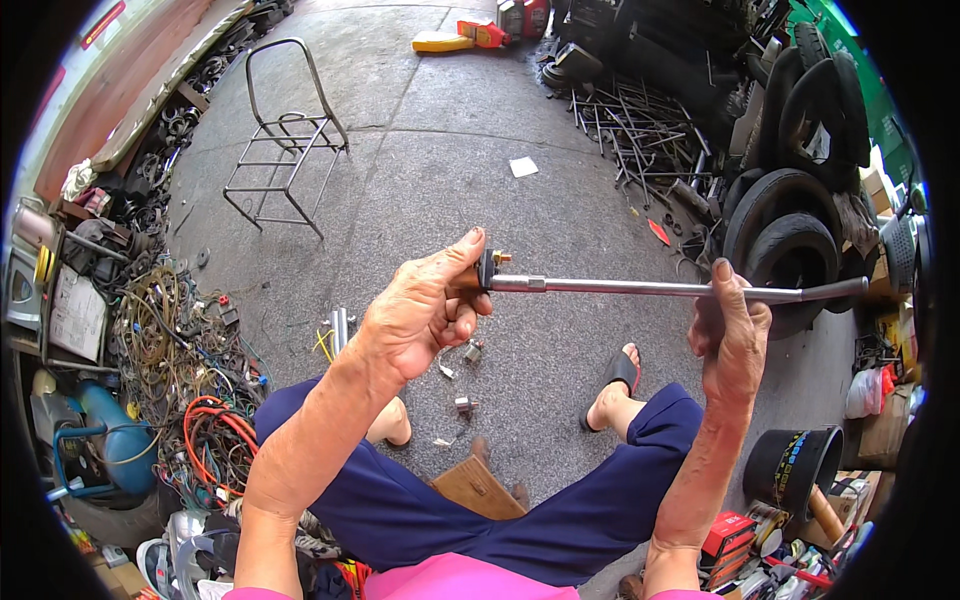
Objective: The person sits on the floor of a cluttered workshop and uses a T-handle tool to tighten a small cylindrical component. They repeatedly insert and remove the tool, adjust the component, and inspect the fit. The person then stands, walks to a scooter, wipes their hands with a cloth, and rubs their hands together.
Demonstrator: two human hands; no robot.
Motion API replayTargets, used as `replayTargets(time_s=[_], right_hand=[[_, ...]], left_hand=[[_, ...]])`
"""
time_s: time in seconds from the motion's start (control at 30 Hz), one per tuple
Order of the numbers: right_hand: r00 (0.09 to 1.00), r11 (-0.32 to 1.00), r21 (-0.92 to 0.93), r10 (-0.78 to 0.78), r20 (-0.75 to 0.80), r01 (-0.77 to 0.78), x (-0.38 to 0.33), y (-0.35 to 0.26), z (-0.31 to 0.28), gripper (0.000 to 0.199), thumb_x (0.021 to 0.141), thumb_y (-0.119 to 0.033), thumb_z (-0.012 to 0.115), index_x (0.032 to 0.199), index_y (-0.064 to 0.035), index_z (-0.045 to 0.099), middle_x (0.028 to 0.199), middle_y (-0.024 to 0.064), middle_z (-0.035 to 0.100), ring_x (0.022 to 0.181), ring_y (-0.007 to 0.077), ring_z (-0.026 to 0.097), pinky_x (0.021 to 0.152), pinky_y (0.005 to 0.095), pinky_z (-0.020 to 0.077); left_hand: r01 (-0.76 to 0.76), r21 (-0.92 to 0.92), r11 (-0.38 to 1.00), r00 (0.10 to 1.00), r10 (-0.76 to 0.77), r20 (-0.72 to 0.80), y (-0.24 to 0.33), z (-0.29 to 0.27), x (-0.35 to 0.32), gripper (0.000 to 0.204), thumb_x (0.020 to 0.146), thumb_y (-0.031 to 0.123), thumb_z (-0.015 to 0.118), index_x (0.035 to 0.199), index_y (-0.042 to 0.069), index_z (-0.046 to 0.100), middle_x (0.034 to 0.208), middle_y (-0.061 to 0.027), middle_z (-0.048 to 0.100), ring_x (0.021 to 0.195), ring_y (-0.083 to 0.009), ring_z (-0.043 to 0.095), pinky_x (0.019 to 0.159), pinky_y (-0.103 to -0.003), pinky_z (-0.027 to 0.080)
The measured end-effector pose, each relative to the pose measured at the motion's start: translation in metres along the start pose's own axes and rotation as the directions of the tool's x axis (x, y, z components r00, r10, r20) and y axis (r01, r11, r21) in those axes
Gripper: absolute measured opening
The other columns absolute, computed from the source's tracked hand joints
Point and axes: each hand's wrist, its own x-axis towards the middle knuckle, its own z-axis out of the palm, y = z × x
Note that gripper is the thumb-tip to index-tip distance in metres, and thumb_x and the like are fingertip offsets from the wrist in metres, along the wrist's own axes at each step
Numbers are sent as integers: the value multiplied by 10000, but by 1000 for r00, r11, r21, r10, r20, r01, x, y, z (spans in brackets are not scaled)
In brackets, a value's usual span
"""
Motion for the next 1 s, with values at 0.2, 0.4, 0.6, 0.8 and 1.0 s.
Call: replayTargets(time_s=[0.2, 0.4, 0.6, 0.8, 1.0], right_hand=[[987, 992, 103, 52, 149, -68, 3, -1, -11, 280, 871, -269, 686, 802, -15, 591, 604, 10, 527, 436, 43, 433, 390, 197, 343], [973, 972, 212, 48, 227, -97, 0, -4, -11, 241, 877, -158, 648, 962, 58, 583, 652, 55, 550, 509, 79, 501, 438, 219, 404], [989, 974, 208, 60, 135, -88, -4, -7, -10, 305, 911, -243, 575, 938, 59, 608, 617, 55, 551, 476, 89, 506, 418, 214, 394], [997, 993, 89, 71, 23, -73, -3, -5, -10, 365, 906, -345, 614, 747, -18, 636, 495, 5, 490, 364, 56, 417, 339, 197, 298], [989, 988, 51, 146, 13, -147, -4, -5, -16, 295, 871, -261, 678, 678, -59, 584, 511, -9, 492, 350, 25, 368, 325, 176, 252]], left_hand=[[34, 25, 999, 999, -34, -1, -1, 1, -1, 386, 893, 456, 605, 910, 72, 646, 667, -46, 610, 439, -62, 536, 358, -161, 288], [31, 26, 999, 999, -32, 7, 0, 1, -2, 381, 897, 455, 601, 881, 76, 637, 668, -48, 612, 440, -59, 537, 355, -159, 285], [43, 25, 999, 999, -43, 14, -1, 3, -6, 366, 900, 448, 600, 884, 84, 633, 666, -49, 614, 442, -62, 541, 358, -159, 288], [38, 28, 999, 999, -39, 21, 1, 1, -5, 363, 904, 442, 596, 899, 80, 628, 678, -55, 615, 446, -68, 545, 362, -162, 302], [40, 43, 998, 999, -41, 22, 1, 0, -6, 378, 904, 442, 595, 925, 66, 629, 689, -61, 617, 451, -66, 547, 366, -157, 312]])
